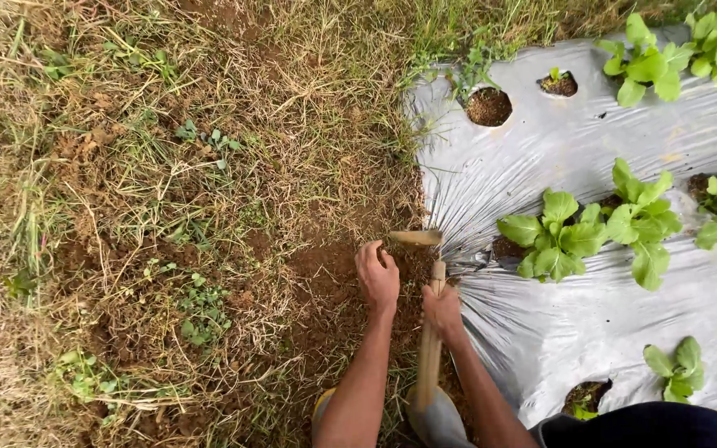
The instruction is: The person uses a hoe to remove weeds from the soil next to a plastic-covered garden bed. They repeatedly strike the ground and pull away the uprooted weeds by hand.
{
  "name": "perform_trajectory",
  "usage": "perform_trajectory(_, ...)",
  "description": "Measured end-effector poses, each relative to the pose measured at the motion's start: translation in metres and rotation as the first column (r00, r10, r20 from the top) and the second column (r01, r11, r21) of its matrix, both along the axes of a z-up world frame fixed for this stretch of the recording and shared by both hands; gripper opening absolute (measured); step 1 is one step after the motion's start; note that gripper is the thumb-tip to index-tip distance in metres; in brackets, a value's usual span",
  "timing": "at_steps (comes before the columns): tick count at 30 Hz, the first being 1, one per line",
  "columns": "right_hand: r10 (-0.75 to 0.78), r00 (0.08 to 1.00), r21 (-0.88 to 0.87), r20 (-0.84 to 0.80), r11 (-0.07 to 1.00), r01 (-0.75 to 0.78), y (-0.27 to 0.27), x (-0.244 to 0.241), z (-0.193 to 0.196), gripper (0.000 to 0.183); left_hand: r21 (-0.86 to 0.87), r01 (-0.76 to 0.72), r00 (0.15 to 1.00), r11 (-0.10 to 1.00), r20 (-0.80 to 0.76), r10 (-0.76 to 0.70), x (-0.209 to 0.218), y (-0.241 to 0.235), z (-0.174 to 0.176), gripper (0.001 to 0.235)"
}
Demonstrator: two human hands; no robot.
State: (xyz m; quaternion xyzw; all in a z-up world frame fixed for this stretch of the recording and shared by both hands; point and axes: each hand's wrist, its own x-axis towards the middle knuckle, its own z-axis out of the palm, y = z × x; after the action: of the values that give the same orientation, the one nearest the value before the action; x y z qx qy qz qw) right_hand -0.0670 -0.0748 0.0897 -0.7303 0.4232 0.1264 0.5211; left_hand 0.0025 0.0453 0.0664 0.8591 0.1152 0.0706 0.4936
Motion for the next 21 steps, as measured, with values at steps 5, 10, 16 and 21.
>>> perform_trajectory(5, -0.065, 0.994, 0.095, -0.09, 0.993, 0.074, 0.001, 0.001, 0.02, 0.018, 0.11, 0.138, 0.99, 0.984, -0.004, -0.138, 0.006, 0.0, 0.009, 0.033)
perform_trajectory(10, -0.05, 0.991, 0.07, -0.122, 0.996, 0.059, -0.002, -0.008, -0.015, 0.018, 0.194, 0.233, 0.971, 0.953, -0.095, -0.218, 0.022, -0.015, -0.049, 0.035)
perform_trajectory(16, -0.137, 0.99, 0.167, -0.043, 0.976, 0.143, 0.002, -0.01, -0.014, 0.016, 0.197, 0.224, 0.975, 0.955, -0.057, -0.217, 0.029, -0.041, -0.087, 0.03)
perform_trajectory(21, -0.207, 0.975, 0.115, 0.082, 0.974, 0.197, 0.021, 0.0, 0.03, 0.019, 0.23, 0.036, 0.997, 0.973, -0.07, -0.02, 0.019, -0.04, -0.079, 0.011)
